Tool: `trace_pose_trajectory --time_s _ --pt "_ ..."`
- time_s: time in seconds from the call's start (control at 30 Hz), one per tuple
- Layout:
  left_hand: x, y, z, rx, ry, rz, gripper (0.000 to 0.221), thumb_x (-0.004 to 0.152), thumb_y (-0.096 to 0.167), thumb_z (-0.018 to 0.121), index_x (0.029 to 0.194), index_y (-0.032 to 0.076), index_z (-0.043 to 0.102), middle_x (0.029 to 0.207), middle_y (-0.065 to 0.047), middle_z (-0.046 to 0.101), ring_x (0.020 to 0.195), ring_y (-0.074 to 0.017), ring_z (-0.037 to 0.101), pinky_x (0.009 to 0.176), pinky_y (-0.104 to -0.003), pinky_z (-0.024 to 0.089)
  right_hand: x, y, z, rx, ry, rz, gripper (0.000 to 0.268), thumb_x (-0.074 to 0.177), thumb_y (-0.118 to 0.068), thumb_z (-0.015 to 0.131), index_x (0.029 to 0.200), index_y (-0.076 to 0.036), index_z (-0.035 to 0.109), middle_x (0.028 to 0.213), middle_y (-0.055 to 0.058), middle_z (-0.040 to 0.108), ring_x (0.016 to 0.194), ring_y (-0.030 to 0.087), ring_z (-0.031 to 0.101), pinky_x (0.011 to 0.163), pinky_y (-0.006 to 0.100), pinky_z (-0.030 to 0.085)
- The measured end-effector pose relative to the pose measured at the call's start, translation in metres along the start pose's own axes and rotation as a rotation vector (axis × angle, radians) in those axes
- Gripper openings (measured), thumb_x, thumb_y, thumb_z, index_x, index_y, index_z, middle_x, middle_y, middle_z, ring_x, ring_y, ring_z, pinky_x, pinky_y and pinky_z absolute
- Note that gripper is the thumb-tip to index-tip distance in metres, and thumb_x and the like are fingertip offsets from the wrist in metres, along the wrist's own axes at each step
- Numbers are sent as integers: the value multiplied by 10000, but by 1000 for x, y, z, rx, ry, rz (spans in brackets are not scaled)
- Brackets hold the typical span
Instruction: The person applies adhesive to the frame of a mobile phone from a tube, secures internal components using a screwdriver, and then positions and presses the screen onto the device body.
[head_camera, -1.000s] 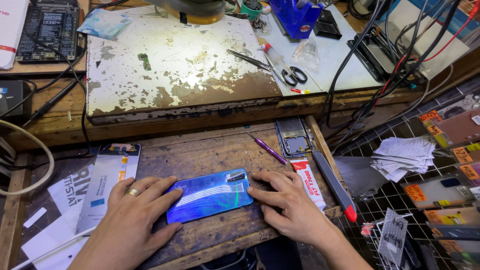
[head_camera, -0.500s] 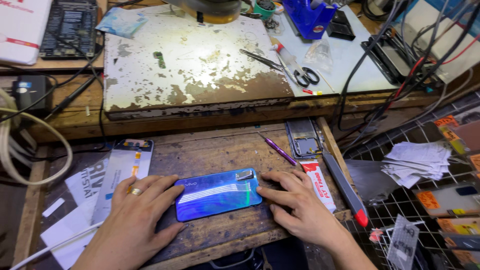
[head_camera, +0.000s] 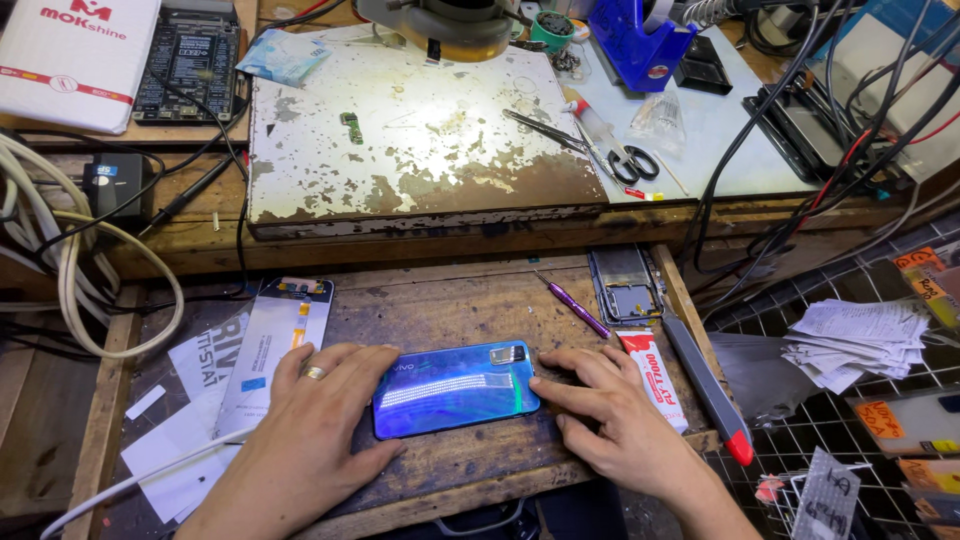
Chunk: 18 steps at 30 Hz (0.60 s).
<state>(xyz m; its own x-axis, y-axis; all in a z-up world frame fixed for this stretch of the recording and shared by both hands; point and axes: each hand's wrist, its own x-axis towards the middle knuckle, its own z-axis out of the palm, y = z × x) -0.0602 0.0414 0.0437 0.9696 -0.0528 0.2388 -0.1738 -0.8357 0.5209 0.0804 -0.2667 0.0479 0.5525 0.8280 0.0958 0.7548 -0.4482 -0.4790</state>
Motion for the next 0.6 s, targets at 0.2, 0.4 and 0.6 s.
trace_pose_trajectory --time_s 0.2,0.4,0.6 --pt "14 12 1 11 -58 -40 726 710 334 842 1329 78 564 1261 -100 640 1269 -308 532 1118 -588 245 0 -2 -2 25 -8 25 470 791 -145 647 1252 -108 734 1419 122 594 1363 299 468 1159 491 207" --pt "18 10 11 78 -91 -58 709 699 337 819 1317 91 574 1246 -120 629 1258 -336 511 1112 -586 230 -2 -4 -3 33 5 22 449 800 -144 649 1237 -96 738 1414 125 595 1368 301 467 1172 501 194" --pt "30 20 21 116 -48 37 799 714 465 821 1337 35 564 1272 -155 590 1273 -362 485 1125 -607 197 1 -7 -2 93 29 118 445 858 -219 671 1284 -96 696 1414 110 609 1358 294 479 1174 487 199"
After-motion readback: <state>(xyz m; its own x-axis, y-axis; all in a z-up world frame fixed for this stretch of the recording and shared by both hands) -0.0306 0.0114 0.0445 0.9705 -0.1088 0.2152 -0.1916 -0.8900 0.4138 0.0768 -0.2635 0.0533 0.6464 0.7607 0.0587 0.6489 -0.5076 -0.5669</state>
